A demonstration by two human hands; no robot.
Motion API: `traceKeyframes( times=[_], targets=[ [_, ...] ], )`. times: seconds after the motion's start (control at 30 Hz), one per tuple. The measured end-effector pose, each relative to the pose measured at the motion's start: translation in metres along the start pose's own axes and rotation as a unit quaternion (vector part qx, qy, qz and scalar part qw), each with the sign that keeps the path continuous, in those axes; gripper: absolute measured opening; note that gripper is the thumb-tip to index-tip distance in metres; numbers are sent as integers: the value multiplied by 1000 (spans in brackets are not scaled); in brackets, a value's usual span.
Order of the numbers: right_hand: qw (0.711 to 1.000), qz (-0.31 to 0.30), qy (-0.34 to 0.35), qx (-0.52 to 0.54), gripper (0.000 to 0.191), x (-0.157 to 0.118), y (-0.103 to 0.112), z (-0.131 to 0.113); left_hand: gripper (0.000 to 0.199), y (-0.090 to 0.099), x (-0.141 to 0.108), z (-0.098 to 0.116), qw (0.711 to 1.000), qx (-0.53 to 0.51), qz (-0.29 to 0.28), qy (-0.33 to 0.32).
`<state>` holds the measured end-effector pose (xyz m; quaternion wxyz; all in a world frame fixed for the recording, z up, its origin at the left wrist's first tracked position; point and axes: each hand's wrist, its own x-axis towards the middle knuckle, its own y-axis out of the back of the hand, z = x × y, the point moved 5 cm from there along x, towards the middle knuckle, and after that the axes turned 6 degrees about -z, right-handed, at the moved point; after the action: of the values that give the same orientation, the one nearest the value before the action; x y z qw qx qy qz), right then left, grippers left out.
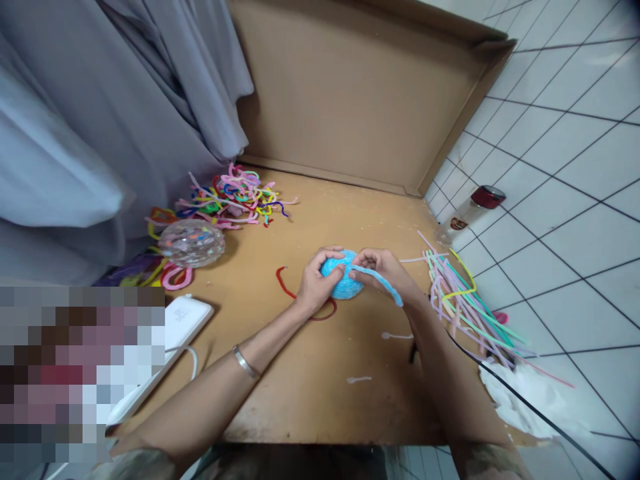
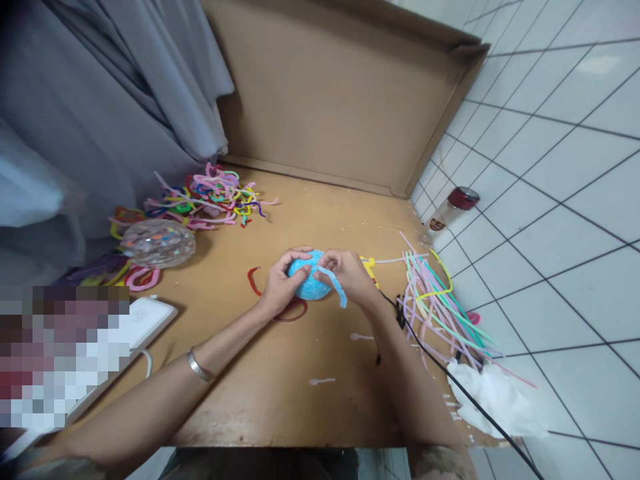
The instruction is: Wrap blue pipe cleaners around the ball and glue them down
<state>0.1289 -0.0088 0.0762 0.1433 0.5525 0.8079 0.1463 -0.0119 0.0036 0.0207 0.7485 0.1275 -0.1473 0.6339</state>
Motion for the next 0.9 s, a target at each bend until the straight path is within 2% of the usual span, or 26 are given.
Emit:
traceKeyframes(
  times=[0.2, 0.3, 0.5, 0.7, 0.8, 0.9],
  targets=[
    [999, 44, 13, -16, 25, 1, 2, -2, 16, 1, 5, -2, 999, -36, -11, 22],
    [999, 38, 4, -7, 25, 5, 2, 4, 16, 0, 5, -1, 999, -38, -16, 26],
    [994, 65, 10, -84, 22, 5, 4, 5, 15, -2, 3, 2, 999, -47, -18, 12],
    [995, 57, 38, -71, 22, 1, 5, -1, 20, 0, 4, -7, 999, -47, 2, 22],
    [996, 53, 51, -44, 22, -1, 12, -3, 29, 2, 4, -12, 999, -33, 17, 29],
    [994, 102, 35, -35, 27, -4, 30, -3, 40, 1, 3, -14, 999, -16, 10, 38]
  ],
)
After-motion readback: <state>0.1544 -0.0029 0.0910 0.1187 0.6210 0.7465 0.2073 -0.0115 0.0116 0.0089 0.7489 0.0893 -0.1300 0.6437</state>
